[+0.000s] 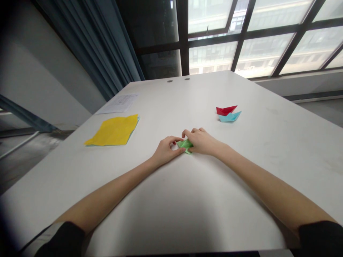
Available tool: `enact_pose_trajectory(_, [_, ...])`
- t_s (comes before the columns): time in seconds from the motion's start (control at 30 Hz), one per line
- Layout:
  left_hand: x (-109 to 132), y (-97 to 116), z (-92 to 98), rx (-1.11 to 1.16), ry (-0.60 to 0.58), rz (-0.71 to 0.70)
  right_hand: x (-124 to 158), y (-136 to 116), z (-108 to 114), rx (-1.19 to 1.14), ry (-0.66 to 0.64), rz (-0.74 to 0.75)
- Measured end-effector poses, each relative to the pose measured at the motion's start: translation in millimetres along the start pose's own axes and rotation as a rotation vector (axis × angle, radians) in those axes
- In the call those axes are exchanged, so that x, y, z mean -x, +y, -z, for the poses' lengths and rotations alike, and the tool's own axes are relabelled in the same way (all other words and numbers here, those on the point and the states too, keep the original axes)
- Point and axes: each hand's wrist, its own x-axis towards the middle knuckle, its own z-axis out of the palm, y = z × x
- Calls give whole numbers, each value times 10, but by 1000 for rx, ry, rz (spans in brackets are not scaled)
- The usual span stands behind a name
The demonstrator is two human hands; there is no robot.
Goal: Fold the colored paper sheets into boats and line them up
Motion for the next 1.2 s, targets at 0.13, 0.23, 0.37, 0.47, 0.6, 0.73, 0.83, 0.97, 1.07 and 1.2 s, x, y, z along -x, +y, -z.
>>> enact_pose_trajectory(0.13, [-6, 6, -7, 5, 5, 7, -4, 8, 49, -15, 7, 21])
enact_pose_trajectory(0.23, [-9, 3, -6, 5, 4, 2, -9, 9, 65, 7, -4, 27])
enact_pose_trajectory(0.37, [-6, -3, 9, -6, -4, -4, -18, -3, 104, 41, -32, 35])
enact_pose_trajectory(0.47, [17, 15, 28, -82, 16, 9, -13, 56, 222, 66, -10, 28])
enact_pose_trajectory(0.6, [75, 63, 36, -357, -79, -18, 88, 400, 452, 114, 14, -70])
enact_pose_trajectory(0.73, [112, 94, 19, -496, -172, -16, 353, 993, 576, 163, -8, -205])
enact_pose_trajectory(0.83, [114, 97, 8, -519, -175, -25, 575, 1370, 580, 185, -52, -292])
enact_pose_trajectory(0.97, [108, 98, 12, -534, -170, -22, 733, 1589, 549, 151, -101, -313])
enact_pose_trajectory(1.07, [105, 114, 23, -543, -174, -21, 734, 1632, 525, 146, -88, -288])
enact_pose_trajectory(1.2, [101, 148, 35, -542, -178, -18, 672, 1718, 482, 184, -87, -310])
